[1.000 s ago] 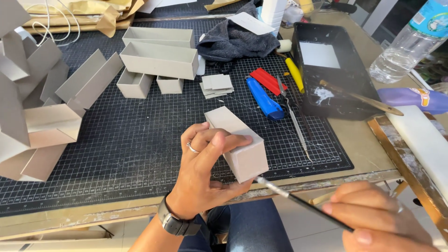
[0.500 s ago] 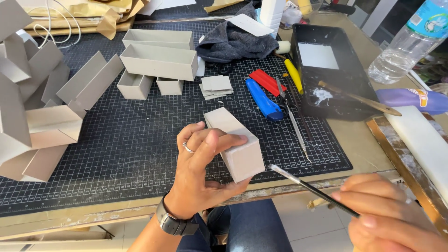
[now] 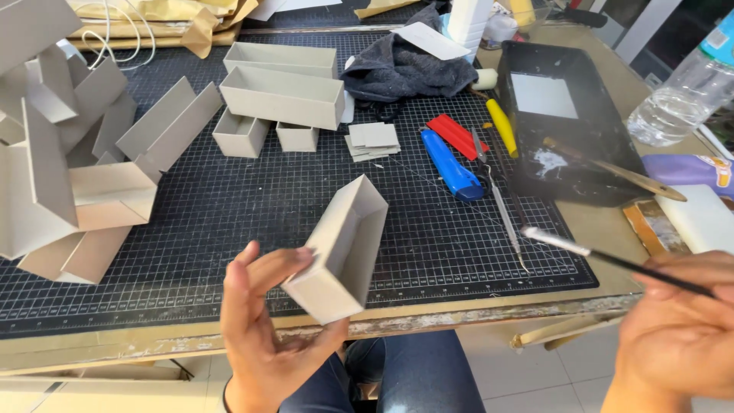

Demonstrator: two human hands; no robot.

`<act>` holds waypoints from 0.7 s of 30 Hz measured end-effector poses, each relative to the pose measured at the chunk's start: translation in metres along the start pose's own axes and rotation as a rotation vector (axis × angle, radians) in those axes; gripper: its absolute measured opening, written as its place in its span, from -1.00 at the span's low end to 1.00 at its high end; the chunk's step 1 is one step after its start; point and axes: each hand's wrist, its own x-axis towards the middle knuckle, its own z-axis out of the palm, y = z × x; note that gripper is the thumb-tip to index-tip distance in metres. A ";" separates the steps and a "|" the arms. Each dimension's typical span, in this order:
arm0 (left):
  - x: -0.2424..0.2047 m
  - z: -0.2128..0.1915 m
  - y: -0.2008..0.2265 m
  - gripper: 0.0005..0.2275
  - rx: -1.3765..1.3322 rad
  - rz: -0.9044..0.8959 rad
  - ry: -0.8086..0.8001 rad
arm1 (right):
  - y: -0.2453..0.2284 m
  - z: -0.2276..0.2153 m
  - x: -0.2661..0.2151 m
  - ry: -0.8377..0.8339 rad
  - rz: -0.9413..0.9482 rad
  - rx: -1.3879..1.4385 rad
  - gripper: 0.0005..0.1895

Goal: Assembling small cardboard boxes by applying glue with a brush and joining the pieces

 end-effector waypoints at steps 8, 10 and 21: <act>-0.035 0.019 0.013 0.06 0.153 -0.255 0.316 | 0.019 0.001 0.010 0.104 0.331 -0.069 -0.50; -0.039 0.029 0.015 0.08 0.178 -0.280 0.326 | 0.027 0.001 0.012 0.084 0.332 -0.055 -0.52; 0.007 0.011 0.031 0.00 0.203 -0.312 -0.152 | 0.078 -0.041 0.023 0.136 0.564 0.000 -0.71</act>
